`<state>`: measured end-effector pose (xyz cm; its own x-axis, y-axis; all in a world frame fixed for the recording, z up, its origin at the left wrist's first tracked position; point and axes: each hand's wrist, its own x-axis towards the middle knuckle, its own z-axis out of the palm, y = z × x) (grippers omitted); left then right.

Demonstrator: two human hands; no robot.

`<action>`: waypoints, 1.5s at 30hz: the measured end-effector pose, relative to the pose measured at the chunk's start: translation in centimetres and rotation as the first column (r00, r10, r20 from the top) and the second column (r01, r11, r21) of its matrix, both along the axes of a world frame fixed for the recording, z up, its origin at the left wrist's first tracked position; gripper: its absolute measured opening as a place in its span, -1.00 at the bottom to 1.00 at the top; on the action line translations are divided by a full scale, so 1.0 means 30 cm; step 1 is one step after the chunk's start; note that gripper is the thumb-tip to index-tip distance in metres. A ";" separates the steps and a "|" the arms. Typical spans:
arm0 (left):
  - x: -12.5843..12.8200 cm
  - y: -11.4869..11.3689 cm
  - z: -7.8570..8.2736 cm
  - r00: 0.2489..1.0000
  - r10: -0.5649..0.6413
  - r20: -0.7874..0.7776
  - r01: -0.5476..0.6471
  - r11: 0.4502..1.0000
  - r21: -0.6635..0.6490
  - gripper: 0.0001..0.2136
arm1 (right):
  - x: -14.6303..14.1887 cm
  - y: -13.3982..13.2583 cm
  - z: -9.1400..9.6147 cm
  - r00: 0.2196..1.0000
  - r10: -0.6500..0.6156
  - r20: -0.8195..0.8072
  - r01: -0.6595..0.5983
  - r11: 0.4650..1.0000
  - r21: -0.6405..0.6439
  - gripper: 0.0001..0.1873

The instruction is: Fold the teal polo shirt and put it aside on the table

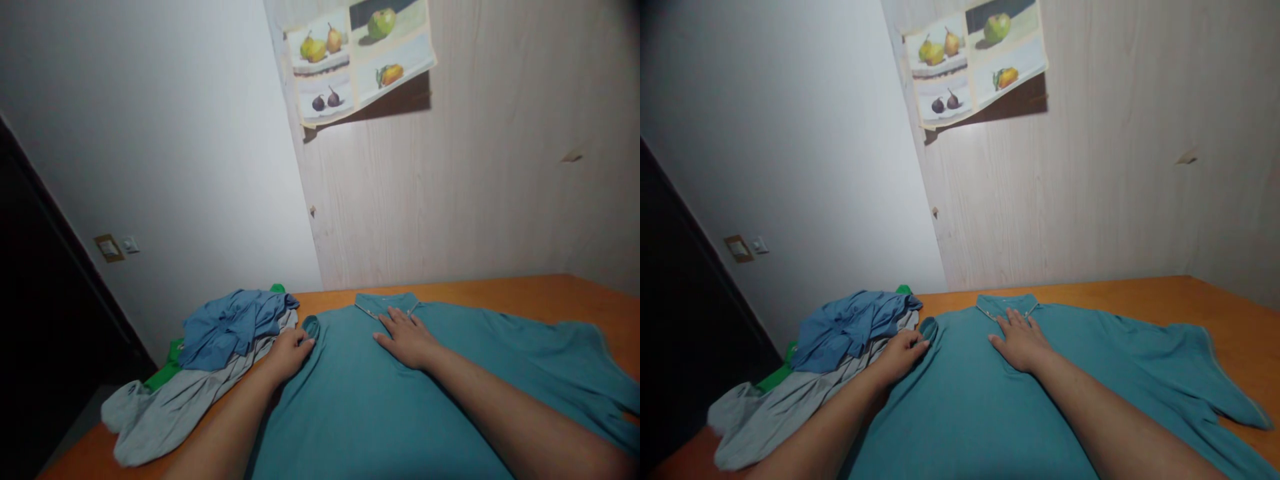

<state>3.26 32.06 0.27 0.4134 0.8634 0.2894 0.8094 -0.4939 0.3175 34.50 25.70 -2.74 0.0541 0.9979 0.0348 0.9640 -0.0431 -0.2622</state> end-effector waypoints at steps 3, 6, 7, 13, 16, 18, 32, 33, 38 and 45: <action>-0.029 -0.005 0.028 0.994 0.111 -0.004 -0.111 0.993 0.036 -0.77 | -0.001 -0.002 0.002 1.000 0.001 -0.001 -0.001 1.000 0.003 -0.15; -0.083 -0.012 0.070 0.970 0.242 0.007 -0.241 0.962 0.130 -0.77 | -0.001 -0.002 0.001 1.000 0.005 -0.001 -0.005 1.000 0.004 -0.14; -0.103 -0.017 0.084 0.961 0.277 0.007 -0.274 0.950 0.152 -0.77 | -0.001 -0.002 0.000 1.000 0.004 -0.001 -0.004 1.000 0.004 -0.14; -0.154 -0.083 0.107 0.886 0.433 -0.168 -0.381 0.885 0.269 -0.85 | 0.001 0.004 -0.008 1.000 0.002 0.003 -0.002 1.000 0.014 -0.14; -0.131 -0.117 0.087 0.786 0.510 -0.348 -0.436 0.858 0.274 -0.77 | 0.004 0.008 -0.011 1.000 -0.001 0.001 0.001 1.000 0.014 -0.14; -0.119 -0.129 0.076 0.744 0.527 -0.410 -0.463 0.850 0.251 -0.73 | 0.005 0.010 -0.013 1.000 -0.001 -0.004 0.002 1.000 0.015 -0.14; -0.051 -0.042 0.109 0.885 0.208 -0.416 -0.072 0.945 0.320 -0.67 | 0.004 0.005 -0.006 1.000 0.004 0.004 -0.004 1.000 0.008 -0.14; -0.055 -0.034 0.119 0.881 0.221 -0.419 -0.084 0.943 0.321 -0.70 | 0.004 0.005 -0.006 1.000 0.001 0.004 -0.001 1.000 0.007 -0.14; -0.107 -0.020 0.192 0.830 0.389 -0.401 -0.175 0.863 0.475 -0.73 | -0.001 0.000 -0.001 1.000 0.006 0.001 -0.006 1.000 0.011 -0.14; -0.145 0.005 0.174 0.769 0.373 -0.518 -0.136 0.889 0.438 -0.68 | 0.002 0.001 0.001 1.000 0.010 0.000 -0.010 1.000 0.002 -0.14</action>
<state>-1.08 32.22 5.49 0.3811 0.8446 0.3762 0.8882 -0.2215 -0.4025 34.57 25.74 -2.70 0.0444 0.9983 0.0369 0.9645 -0.0332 -0.2621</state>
